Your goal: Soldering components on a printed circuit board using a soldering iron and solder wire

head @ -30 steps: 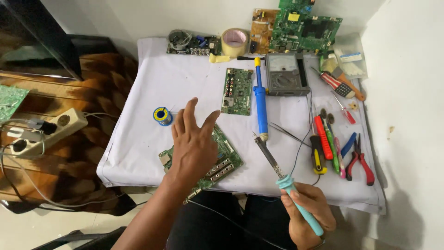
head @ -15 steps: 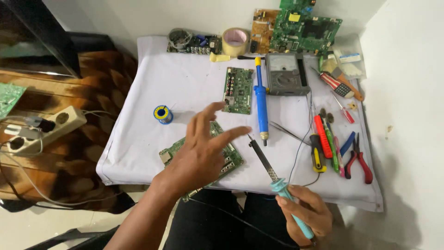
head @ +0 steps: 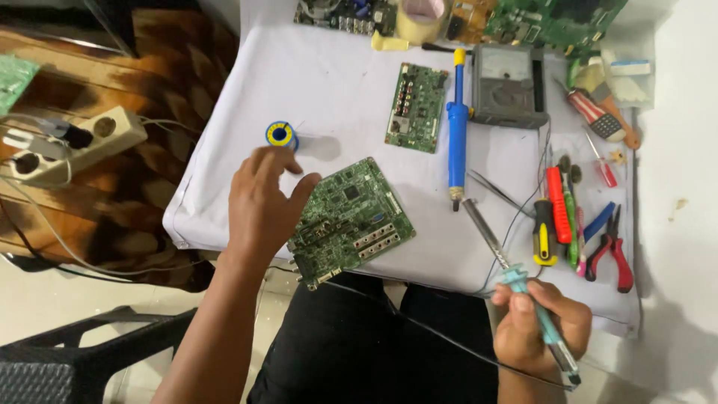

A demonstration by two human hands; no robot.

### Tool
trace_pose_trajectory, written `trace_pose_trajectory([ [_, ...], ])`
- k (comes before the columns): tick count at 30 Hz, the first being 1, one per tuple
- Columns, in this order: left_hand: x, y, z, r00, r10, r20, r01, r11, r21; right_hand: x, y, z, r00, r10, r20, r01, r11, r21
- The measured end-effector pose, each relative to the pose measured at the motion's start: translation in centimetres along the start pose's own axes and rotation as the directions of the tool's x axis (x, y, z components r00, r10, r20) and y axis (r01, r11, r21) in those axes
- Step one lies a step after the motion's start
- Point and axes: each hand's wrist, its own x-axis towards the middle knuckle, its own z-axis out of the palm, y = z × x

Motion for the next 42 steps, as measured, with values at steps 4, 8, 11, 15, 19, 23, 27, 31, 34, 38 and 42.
trace_pose_trajectory([
  [4,-2.3,-2.5,0.7,0.997,-0.082,-0.010,0.079,0.980,-0.182,0.2,1.3,0.9,0.998,0.001,-0.057,0.010,0.981,0.192],
  [8,-3.1,-4.5,2.8,0.997,-0.070,-0.034,0.057,0.953,-0.299,-0.5,5.0,1.3,0.993,0.096,-0.074,-0.084,0.983,0.161],
  [11,-2.8,-3.4,2.4,0.991,-0.126,-0.045,0.105,0.937,-0.333,0.0,5.9,2.4,0.994,0.111,0.001,-0.108,0.970,0.216],
  [15,-2.9,-4.1,3.0,0.998,-0.017,-0.062,-0.002,0.958,-0.286,0.3,6.8,3.3,0.991,0.134,0.031,-0.137,0.961,0.241],
  [19,-2.6,-3.3,2.2,0.999,0.034,-0.037,-0.042,0.966,-0.255,0.1,6.0,3.1,0.970,0.211,0.118,-0.232,0.951,0.206],
  [23,-2.5,-3.2,2.0,0.998,0.053,-0.029,-0.058,0.963,-0.263,-0.3,6.6,3.0,0.984,0.100,0.148,-0.125,0.978,0.170],
  [27,-2.7,-3.3,1.9,0.995,0.096,-0.005,-0.094,0.958,-0.270,-0.5,6.8,2.9,0.987,0.049,0.150,-0.075,0.983,0.168],
  [31,-2.3,-3.4,2.0,0.995,0.095,0.011,-0.088,0.956,-0.281,-0.3,7.2,3.3,0.987,0.136,0.081,-0.146,0.979,0.139],
  [34,-2.7,-3.6,2.1,1.000,0.005,-0.008,-0.008,0.937,-0.350,-0.5,7.3,3.2,0.986,0.141,0.086,-0.148,0.985,0.089],
  [38,-2.5,-4.8,3.4,0.973,-0.228,0.027,0.216,0.870,-0.443,-0.4,7.7,3.4,0.998,0.056,0.037,-0.058,0.997,0.054],
  [42,-1.4,-7.0,6.5,0.866,-0.496,-0.064,0.413,0.782,-0.466,12.2,24.9,-1.8,-0.023,0.911,0.412,-0.891,0.168,-0.421],
])
